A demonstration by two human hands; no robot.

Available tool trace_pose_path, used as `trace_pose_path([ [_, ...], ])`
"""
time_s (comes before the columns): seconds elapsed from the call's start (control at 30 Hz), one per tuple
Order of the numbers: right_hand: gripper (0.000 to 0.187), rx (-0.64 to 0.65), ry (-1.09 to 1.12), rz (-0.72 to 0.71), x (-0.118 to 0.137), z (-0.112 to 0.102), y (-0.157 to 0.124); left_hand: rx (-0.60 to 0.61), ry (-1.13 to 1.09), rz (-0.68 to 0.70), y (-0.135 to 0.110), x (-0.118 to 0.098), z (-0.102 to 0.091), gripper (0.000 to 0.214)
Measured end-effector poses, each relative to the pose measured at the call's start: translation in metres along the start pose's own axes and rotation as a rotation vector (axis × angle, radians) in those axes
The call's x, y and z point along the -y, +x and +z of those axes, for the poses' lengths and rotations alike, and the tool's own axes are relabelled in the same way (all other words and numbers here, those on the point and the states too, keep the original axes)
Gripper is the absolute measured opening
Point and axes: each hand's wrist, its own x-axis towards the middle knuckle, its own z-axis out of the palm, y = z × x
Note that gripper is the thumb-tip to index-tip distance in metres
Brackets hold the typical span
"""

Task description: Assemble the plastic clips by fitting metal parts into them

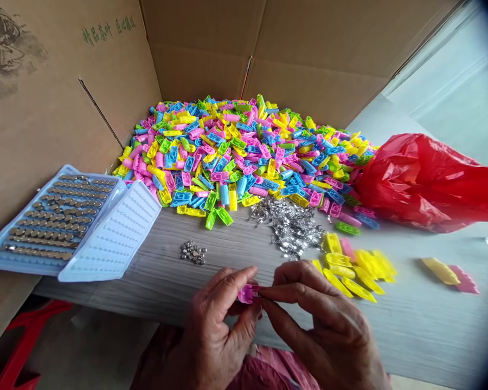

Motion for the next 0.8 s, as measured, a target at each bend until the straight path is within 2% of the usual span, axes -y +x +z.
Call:
trace_pose_path([
  [0.27,0.014,0.006,-0.01,-0.042,0.0036,-0.0015,0.0032,0.009,0.061,0.095,-0.0012,0.0016,-0.0001,0.036],
  [0.47,0.018,0.047,-0.061,-0.104,0.0028,-0.003,0.0046,0.054,0.145,0.108,-0.0052,0.0063,-0.0006,0.038],
  [0.8,0.018,0.108,-0.075,-0.141,0.0027,-0.0052,0.0013,0.113,0.137,0.105,-0.0088,0.0074,-0.001,0.039],
])
